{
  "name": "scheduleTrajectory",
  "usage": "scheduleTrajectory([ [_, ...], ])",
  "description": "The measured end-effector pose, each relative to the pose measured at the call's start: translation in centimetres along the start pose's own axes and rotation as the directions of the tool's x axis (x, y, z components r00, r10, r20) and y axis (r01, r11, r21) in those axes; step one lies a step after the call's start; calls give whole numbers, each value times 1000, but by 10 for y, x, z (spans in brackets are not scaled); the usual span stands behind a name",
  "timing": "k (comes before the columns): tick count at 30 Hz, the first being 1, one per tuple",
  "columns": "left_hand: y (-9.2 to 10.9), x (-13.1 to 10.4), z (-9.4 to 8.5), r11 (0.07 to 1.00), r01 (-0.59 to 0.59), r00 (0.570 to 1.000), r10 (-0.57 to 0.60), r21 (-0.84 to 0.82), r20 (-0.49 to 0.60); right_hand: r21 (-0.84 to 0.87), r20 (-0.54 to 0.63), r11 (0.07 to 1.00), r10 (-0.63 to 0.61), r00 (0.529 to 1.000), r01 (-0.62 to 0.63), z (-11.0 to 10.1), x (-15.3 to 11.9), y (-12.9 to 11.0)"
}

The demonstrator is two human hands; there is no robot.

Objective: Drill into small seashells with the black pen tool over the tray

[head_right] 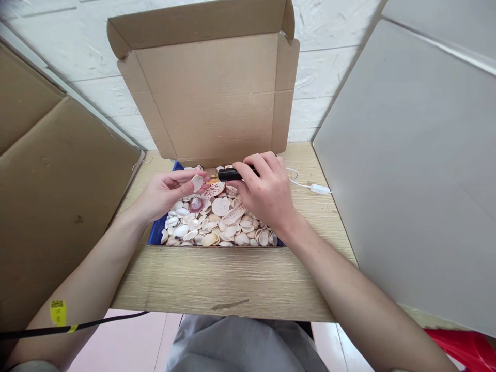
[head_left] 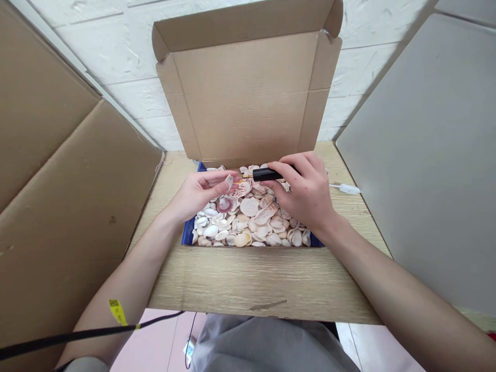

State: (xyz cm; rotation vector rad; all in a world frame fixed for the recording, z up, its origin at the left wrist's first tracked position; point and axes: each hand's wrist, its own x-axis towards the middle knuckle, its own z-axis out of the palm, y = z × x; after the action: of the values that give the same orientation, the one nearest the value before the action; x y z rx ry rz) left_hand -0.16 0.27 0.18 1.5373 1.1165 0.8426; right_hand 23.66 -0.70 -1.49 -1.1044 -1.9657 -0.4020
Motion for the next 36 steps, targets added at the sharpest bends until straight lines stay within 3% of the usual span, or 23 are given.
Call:
scheduleTrajectory([
  [7, -1, 0, 0, 998, -11, 1000, 10, -57, -10, -6, 275, 994, 103, 956, -106, 0, -4, -2],
  [10, 1, 0, 1, 999, -1, 1000, 0, -49, -25, -19, 255, 996, 88, 963, -86, 0, -4, -2],
  [21, 1, 0, 1, 998, 46, 999, -46, -46, -5, -25, -9, 997, -72, 997, 71, -3, 0, 1],
  [29, 3, 0, 1, 994, 49, 999, -47, -94, 23, 14, 36, 1000, -4, 999, 3, -1, 0, 0],
  [36, 3, 0, 0, 998, 26, 1000, -26, -65, 2, 58, 189, 995, 70, 979, -83, 0, -4, -1],
])
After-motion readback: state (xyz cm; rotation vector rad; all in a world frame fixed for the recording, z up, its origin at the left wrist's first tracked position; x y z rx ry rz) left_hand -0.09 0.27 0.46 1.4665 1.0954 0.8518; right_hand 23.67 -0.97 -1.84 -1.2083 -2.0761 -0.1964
